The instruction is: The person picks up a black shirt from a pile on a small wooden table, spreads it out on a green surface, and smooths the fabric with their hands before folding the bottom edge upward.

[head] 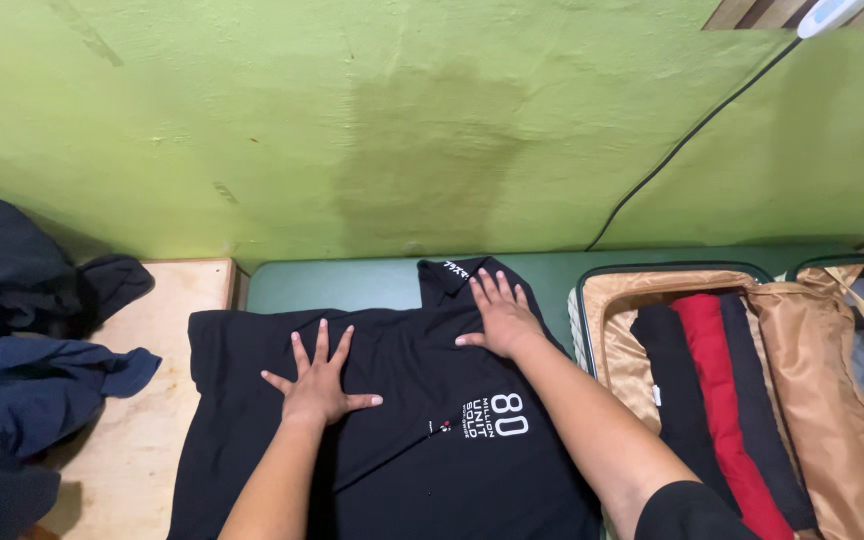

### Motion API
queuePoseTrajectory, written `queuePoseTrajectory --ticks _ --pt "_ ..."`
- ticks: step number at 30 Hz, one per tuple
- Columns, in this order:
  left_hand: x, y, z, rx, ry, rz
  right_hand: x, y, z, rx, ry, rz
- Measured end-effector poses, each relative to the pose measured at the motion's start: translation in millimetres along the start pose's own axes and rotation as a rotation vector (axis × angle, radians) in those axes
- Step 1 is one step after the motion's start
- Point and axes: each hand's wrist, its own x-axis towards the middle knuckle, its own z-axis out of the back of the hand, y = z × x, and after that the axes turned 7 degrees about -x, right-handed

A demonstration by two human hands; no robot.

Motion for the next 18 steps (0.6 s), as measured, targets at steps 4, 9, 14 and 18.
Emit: queuePoseTrajectory --ticks 4,9,14,18 --pt "1 -4 7 0.005 0.029 0.003 4 -12 0 -0.002 -0.002 -0.028" --pt "-1 -14 16 0.004 0.053 -0.001 7 -24 -4 0.008 0.026 -0.085" --pt "3 -24 24 0.006 0.084 0.0 10 -35 -3 0.001 0.061 -0.116" --pt "6 -26 24 0.01 0.083 -0.007 11 -39 -6 0.003 0.066 -0.132"
